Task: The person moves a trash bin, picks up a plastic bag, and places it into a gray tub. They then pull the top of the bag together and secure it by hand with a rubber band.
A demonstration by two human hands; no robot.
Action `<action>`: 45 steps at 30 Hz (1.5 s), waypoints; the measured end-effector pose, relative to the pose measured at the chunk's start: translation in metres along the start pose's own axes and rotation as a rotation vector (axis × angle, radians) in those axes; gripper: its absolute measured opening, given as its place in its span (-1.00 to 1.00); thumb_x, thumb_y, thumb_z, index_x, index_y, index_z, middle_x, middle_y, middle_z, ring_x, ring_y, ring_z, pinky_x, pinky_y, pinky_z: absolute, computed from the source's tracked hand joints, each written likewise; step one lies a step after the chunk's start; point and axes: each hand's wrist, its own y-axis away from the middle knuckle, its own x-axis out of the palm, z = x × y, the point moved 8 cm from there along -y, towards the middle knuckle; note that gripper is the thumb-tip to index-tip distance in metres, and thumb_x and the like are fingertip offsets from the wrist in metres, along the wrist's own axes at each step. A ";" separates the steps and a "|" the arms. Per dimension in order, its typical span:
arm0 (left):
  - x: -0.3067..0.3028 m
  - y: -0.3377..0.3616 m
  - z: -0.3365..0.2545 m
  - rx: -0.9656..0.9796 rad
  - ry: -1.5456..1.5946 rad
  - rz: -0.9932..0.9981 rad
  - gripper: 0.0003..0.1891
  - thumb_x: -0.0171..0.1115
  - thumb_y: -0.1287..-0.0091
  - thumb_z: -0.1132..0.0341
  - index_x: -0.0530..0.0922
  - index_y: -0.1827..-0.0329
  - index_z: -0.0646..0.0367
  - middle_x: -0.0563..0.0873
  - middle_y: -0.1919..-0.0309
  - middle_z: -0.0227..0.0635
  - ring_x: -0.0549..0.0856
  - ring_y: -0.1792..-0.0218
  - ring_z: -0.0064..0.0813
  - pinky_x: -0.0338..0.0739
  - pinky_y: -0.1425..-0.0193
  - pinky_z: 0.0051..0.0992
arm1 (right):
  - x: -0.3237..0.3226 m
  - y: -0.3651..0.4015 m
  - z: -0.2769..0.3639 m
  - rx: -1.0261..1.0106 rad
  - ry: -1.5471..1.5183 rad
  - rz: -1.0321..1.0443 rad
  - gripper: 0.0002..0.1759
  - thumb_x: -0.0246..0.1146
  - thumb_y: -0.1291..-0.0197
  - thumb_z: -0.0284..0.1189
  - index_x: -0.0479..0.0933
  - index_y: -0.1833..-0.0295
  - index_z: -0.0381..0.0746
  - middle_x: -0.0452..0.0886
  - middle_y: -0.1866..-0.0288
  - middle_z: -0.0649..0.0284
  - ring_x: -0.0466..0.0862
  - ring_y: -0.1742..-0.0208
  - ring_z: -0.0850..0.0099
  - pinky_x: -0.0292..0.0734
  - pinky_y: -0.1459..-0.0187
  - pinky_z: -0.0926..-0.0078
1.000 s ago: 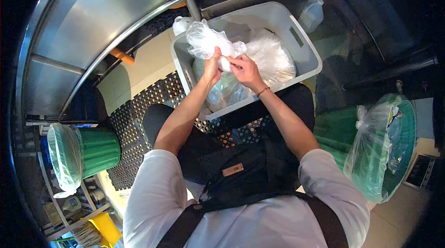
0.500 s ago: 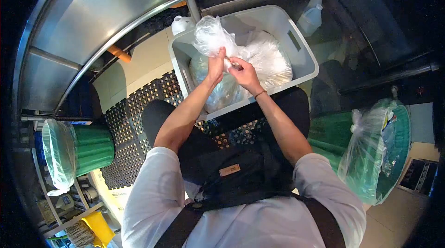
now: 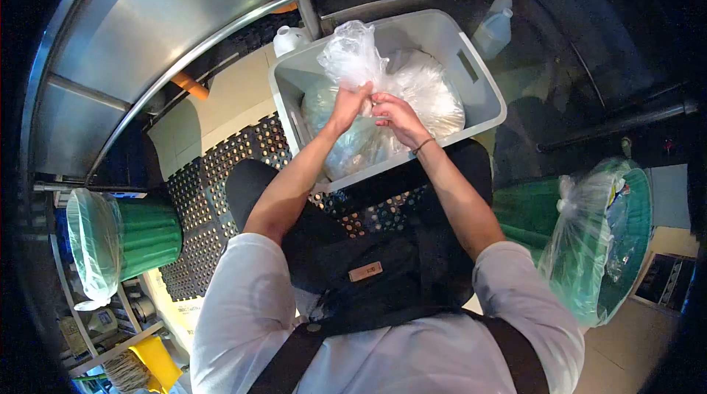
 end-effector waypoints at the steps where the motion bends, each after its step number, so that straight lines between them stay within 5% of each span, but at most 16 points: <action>1: -0.002 -0.001 -0.005 0.005 0.007 0.002 -0.69 0.33 -0.29 0.30 0.59 0.00 0.32 0.72 0.18 -0.28 0.64 0.16 -0.49 0.54 0.07 -0.43 | 0.000 0.001 0.002 -0.004 0.008 -0.002 -0.73 0.20 -0.17 -0.45 0.56 -0.02 -0.11 0.57 0.12 0.47 0.52 0.05 0.63 0.40 0.07 0.62; 5: -0.008 0.006 -0.013 -0.047 -0.167 0.091 -0.65 0.42 -0.17 0.43 0.58 -0.01 0.33 0.72 0.15 -0.28 0.68 0.15 -0.46 0.58 0.03 -0.42 | 0.004 0.002 -0.009 -0.022 0.231 -0.098 -0.69 0.20 -0.16 -0.45 0.60 -0.05 -0.19 0.59 0.10 0.41 0.54 0.08 0.57 0.44 0.05 0.57; 8: -0.023 0.008 0.002 -0.066 -0.231 -0.062 -0.66 0.42 -0.17 0.43 0.59 0.01 0.34 0.72 0.15 -0.27 0.68 0.17 -0.46 0.58 0.06 -0.41 | 0.016 0.001 0.000 -0.589 0.665 -0.100 -0.53 0.19 -0.03 -0.54 0.55 -0.14 -0.31 0.58 0.30 0.32 0.55 0.24 0.52 0.47 0.14 0.53; 12: -0.037 0.003 0.021 0.049 0.031 -0.252 -0.69 0.40 -0.19 0.45 0.59 0.02 0.36 0.72 0.14 -0.25 0.67 0.16 -0.46 0.57 0.10 -0.41 | 0.027 0.006 0.007 -0.523 0.850 -0.112 -0.46 0.20 0.00 -0.59 0.56 -0.20 -0.25 0.56 0.19 0.40 0.53 0.11 0.55 0.47 0.05 0.58; 15: -0.040 0.004 0.020 0.098 0.118 -0.320 -0.70 0.37 -0.20 0.46 0.59 0.02 0.36 0.71 0.14 -0.26 0.67 0.16 -0.46 0.57 0.11 -0.43 | 0.018 -0.009 -0.005 -0.463 0.494 -0.041 -0.53 0.20 -0.03 -0.56 0.58 -0.15 -0.24 0.54 0.21 0.42 0.52 0.16 0.59 0.47 0.11 0.61; 17: -0.037 0.005 0.019 0.079 0.134 -0.333 -0.71 0.36 -0.21 0.47 0.59 0.02 0.37 0.71 0.15 -0.26 0.67 0.16 -0.46 0.57 0.12 -0.44 | 0.016 -0.009 -0.009 -0.133 0.335 -0.082 -0.57 0.22 -0.01 -0.53 0.59 -0.08 -0.31 0.57 0.36 0.37 0.54 0.29 0.50 0.45 0.16 0.52; 21: -0.031 0.007 0.013 0.018 0.030 -0.255 -0.73 0.33 -0.23 0.48 0.58 0.03 0.37 0.71 0.16 -0.25 0.67 0.18 -0.46 0.57 0.12 -0.44 | 0.021 -0.007 0.001 -0.139 0.394 -0.145 -0.59 0.22 -0.02 -0.49 0.60 -0.06 -0.28 0.59 0.38 0.28 0.58 0.32 0.39 0.47 0.16 0.45; 26: -0.011 0.007 -0.005 0.040 0.027 -0.170 -0.77 0.34 -0.22 0.46 0.61 0.09 0.36 0.73 0.23 -0.25 0.68 0.26 -0.45 0.57 0.17 -0.43 | 0.032 0.027 0.029 -0.426 1.014 -0.474 -0.57 0.23 -0.08 -0.32 0.60 -0.10 -0.17 0.60 0.21 0.01 0.59 0.07 0.14 0.48 0.01 0.29; 29: -0.011 0.009 -0.005 0.050 -0.032 -0.232 -0.78 0.36 -0.22 0.44 0.62 0.12 0.36 0.74 0.27 -0.25 0.69 0.30 -0.46 0.58 0.22 -0.43 | 0.040 0.037 0.027 -0.539 1.004 -0.586 -0.56 0.25 -0.08 -0.35 0.58 -0.12 -0.20 0.58 0.17 0.05 0.55 0.01 0.17 0.45 -0.04 0.27; 33: -0.007 0.013 -0.013 0.057 -0.025 -0.213 -0.75 0.39 -0.19 0.42 0.64 0.11 0.36 0.76 0.26 -0.22 0.71 0.30 -0.45 0.59 0.22 -0.43 | 0.027 0.029 0.015 -0.853 0.840 -0.572 -0.57 0.21 -0.07 -0.50 0.58 -0.12 -0.32 0.60 0.34 0.25 0.55 0.32 0.37 0.49 0.20 0.45; 35: -0.011 0.013 -0.012 0.085 -0.039 -0.230 -0.74 0.40 -0.18 0.41 0.65 0.11 0.35 0.77 0.25 -0.21 0.72 0.29 -0.46 0.59 0.22 -0.43 | 0.011 0.004 -0.006 -0.404 0.433 -0.304 -0.56 0.17 0.03 -0.62 0.60 -0.05 -0.31 0.53 0.42 0.37 0.48 0.42 0.55 0.40 0.36 0.58; 36: -0.009 0.014 -0.013 0.122 -0.108 -0.206 -0.74 0.38 -0.21 0.41 0.63 0.10 0.36 0.75 0.25 -0.22 0.70 0.29 -0.48 0.58 0.23 -0.44 | 0.009 -0.003 -0.004 -0.360 0.427 -0.247 -0.59 0.11 0.10 -0.68 0.61 0.06 -0.30 0.46 0.48 0.44 0.41 0.48 0.68 0.28 0.46 0.67; 40: -0.006 0.010 -0.002 0.029 -0.224 -0.110 -0.74 0.36 -0.23 0.39 0.62 0.09 0.37 0.74 0.25 -0.22 0.69 0.32 -0.48 0.57 0.27 -0.43 | 0.013 0.007 0.019 -0.203 0.542 -0.182 -0.60 0.11 0.10 -0.68 0.59 0.07 -0.27 0.44 0.53 0.44 0.40 0.53 0.65 0.30 0.47 0.65; 42: -0.007 0.007 0.000 0.043 -0.238 -0.083 -0.72 0.39 -0.19 0.37 0.63 0.10 0.35 0.76 0.26 -0.18 0.72 0.29 -0.43 0.59 0.22 -0.40 | 0.017 0.007 0.006 0.068 0.186 -0.070 -0.58 0.09 0.11 -0.66 0.54 0.05 -0.20 0.40 0.50 0.44 0.40 0.51 0.60 0.35 0.43 0.58; 45: -0.003 0.002 -0.006 0.124 -0.231 -0.062 -0.70 0.42 -0.15 0.34 0.65 0.11 0.34 0.77 0.27 -0.15 0.74 0.27 -0.39 0.59 0.16 -0.39 | 0.014 0.008 0.003 0.180 0.039 -0.104 -0.62 0.09 0.09 -0.64 0.52 0.09 -0.14 0.43 0.38 0.43 0.43 0.42 0.52 0.41 0.34 0.49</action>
